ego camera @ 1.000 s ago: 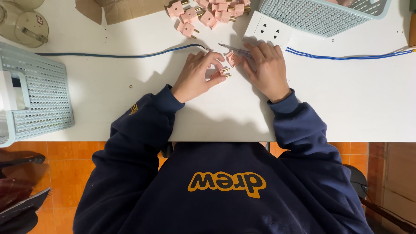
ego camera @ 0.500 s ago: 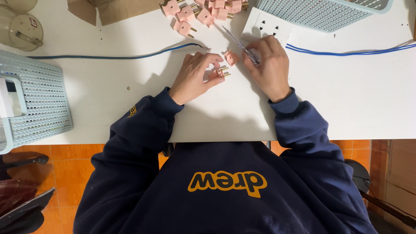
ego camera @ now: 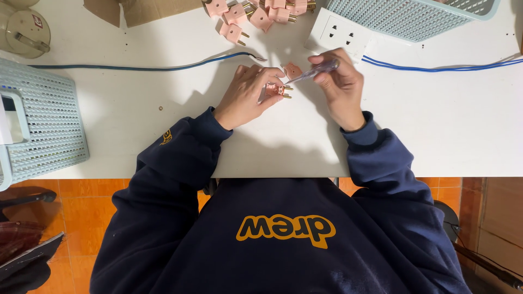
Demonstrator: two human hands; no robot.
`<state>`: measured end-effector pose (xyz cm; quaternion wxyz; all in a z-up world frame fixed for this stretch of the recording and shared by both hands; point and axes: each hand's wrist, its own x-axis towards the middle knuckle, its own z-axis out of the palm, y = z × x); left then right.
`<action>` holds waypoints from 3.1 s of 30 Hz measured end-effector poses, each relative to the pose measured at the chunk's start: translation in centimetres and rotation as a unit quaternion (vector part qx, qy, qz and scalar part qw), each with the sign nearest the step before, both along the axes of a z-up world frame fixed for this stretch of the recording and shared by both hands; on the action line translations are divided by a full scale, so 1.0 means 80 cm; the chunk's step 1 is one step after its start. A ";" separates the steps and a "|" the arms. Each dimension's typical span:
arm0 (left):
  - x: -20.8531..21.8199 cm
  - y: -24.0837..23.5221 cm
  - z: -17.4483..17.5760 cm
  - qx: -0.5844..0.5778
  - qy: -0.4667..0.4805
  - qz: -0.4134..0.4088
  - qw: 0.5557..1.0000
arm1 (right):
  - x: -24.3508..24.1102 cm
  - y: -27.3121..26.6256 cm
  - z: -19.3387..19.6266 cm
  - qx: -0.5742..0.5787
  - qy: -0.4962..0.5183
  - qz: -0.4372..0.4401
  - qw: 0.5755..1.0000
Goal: Assembling small electrical plug components by inserting metal pins into plastic housings and securing them with a screwdriver.
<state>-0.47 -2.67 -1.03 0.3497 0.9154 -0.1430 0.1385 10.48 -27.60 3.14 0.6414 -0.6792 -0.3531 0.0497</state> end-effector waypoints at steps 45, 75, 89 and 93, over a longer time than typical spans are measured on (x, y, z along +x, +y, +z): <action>0.003 0.006 -0.008 0.061 -0.081 -0.006 0.995 | -0.018 0.042 0.006 0.040 -0.304 -0.010 0.952; 0.009 0.021 -0.010 0.055 0.001 -0.021 0.998 | -0.012 0.022 0.006 0.026 -0.300 -0.061 0.952; 0.006 0.021 0.004 -0.065 0.026 0.007 0.998 | 0.006 0.015 0.010 -0.168 -0.226 -0.087 0.956; 0.008 0.023 0.021 -0.315 0.044 0.043 0.947 | 0.006 0.017 0.005 -0.311 -0.343 -0.101 0.881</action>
